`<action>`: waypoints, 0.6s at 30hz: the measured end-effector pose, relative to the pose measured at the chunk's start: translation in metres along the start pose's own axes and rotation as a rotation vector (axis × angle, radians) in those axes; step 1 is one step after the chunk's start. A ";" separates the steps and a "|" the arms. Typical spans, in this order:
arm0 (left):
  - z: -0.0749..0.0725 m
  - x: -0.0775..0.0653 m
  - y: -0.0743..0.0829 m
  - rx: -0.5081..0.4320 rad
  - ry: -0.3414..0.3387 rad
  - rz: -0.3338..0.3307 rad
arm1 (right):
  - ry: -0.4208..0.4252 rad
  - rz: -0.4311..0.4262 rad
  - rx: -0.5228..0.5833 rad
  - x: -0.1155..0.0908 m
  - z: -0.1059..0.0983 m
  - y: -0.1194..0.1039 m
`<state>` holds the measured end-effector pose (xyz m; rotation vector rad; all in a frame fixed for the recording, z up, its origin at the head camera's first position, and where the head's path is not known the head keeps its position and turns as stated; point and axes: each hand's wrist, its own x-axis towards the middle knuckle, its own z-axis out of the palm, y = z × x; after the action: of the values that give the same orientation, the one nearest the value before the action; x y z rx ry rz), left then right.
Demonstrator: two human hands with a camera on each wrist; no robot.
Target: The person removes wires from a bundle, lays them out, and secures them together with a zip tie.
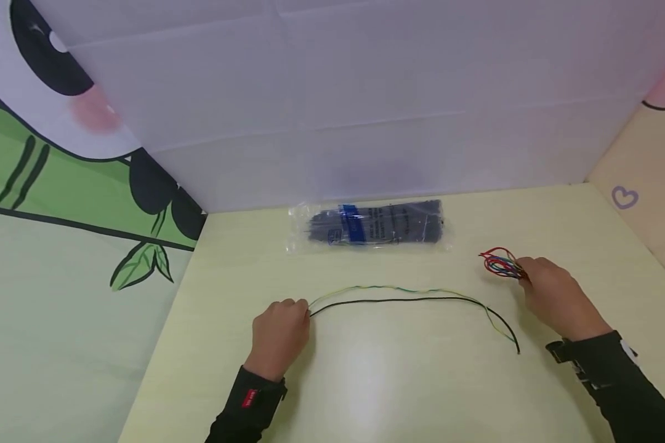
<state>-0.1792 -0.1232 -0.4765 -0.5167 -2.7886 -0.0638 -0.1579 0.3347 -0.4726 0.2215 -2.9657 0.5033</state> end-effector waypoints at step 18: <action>-0.015 0.067 0.091 -0.358 -0.007 0.406 | -0.221 -0.310 0.562 0.013 0.007 -0.074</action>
<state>-0.2021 -0.0162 -0.4432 -1.1573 -2.6269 -0.4751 -0.1594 0.2621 -0.4535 0.8195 -2.8252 1.3233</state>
